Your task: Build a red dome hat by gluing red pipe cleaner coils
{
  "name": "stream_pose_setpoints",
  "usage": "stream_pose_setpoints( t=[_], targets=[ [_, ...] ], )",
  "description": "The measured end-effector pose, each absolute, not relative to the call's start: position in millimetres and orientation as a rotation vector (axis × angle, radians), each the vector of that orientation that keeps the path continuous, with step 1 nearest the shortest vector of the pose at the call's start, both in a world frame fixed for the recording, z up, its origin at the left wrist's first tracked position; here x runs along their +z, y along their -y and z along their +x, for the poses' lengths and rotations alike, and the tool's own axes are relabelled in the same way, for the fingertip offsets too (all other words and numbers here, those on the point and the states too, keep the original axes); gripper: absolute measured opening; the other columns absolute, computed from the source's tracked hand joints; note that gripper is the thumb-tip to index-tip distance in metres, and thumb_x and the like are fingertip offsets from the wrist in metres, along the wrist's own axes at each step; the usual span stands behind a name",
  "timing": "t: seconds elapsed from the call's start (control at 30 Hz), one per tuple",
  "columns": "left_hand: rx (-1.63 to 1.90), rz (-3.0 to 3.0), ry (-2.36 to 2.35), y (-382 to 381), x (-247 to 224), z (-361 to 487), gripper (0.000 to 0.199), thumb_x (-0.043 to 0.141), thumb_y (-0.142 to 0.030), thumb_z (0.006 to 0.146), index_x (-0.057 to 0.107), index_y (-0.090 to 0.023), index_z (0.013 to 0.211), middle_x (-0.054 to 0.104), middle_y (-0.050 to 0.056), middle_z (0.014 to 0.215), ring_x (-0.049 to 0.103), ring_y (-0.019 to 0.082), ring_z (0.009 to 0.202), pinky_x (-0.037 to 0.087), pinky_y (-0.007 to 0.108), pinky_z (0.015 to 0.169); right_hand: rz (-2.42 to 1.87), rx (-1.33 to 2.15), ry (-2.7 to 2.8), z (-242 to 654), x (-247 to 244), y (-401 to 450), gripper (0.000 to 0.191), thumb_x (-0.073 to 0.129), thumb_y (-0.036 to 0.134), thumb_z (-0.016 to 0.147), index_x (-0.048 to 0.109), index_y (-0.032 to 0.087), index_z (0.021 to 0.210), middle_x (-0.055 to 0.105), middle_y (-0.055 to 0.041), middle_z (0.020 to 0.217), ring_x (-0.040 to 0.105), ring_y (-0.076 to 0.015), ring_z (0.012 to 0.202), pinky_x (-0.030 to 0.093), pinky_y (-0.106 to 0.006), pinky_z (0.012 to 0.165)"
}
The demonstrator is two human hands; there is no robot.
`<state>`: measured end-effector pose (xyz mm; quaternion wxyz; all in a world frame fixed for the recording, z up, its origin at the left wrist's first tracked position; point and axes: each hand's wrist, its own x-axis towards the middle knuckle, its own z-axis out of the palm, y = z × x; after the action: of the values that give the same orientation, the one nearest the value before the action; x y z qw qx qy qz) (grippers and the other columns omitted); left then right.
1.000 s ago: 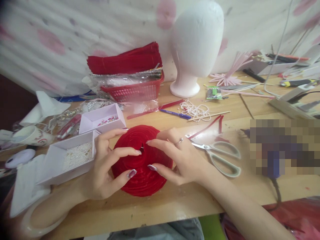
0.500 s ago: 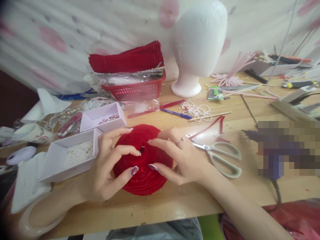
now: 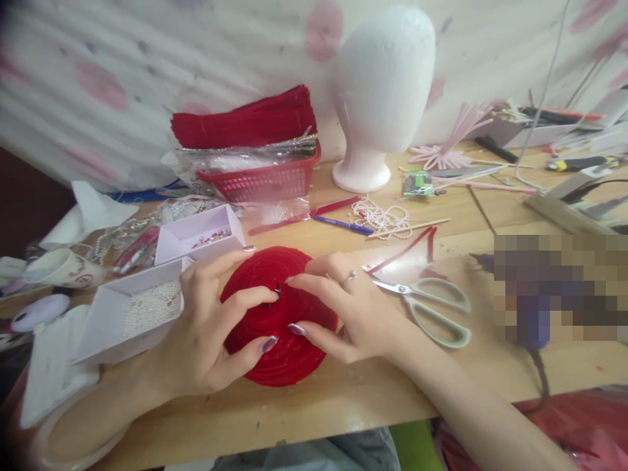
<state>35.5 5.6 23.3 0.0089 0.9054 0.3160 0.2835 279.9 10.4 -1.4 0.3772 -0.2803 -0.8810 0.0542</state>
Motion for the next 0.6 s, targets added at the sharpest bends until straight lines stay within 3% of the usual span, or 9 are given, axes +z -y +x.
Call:
stream_pose_setpoints(
  t=[0.13,0.6],
  targets=[
    [0.840,2.909,-0.959,-9.7,27.0,37.3,0.030,0.058,-0.039,0.090,0.056,-0.021,0.113,0.033,0.017,0.144,0.038,0.037,0.133,0.028,0.056,0.106,-0.714,0.132,2.245,279.9,-1.5,-10.5,0.043,0.061,0.030,0.089,0.051,0.014,0.127,0.056,-0.0126,0.108,0.057,-0.0248,0.098,0.052,-0.040,0.080],
    [0.632,2.585,-1.006,-8.7,37.9,37.6,0.021,0.060,-0.028,0.088,0.055,-0.026,0.108,0.031,0.008,0.145,0.031,0.030,0.140,0.028,0.053,0.114,-0.693,0.119,2.224,277.5,0.8,-10.2,0.038,0.058,0.031,0.091,0.053,0.014,0.124,0.057,-0.0124,0.107,0.058,-0.0240,0.095,0.053,-0.041,0.080]
  ],
)
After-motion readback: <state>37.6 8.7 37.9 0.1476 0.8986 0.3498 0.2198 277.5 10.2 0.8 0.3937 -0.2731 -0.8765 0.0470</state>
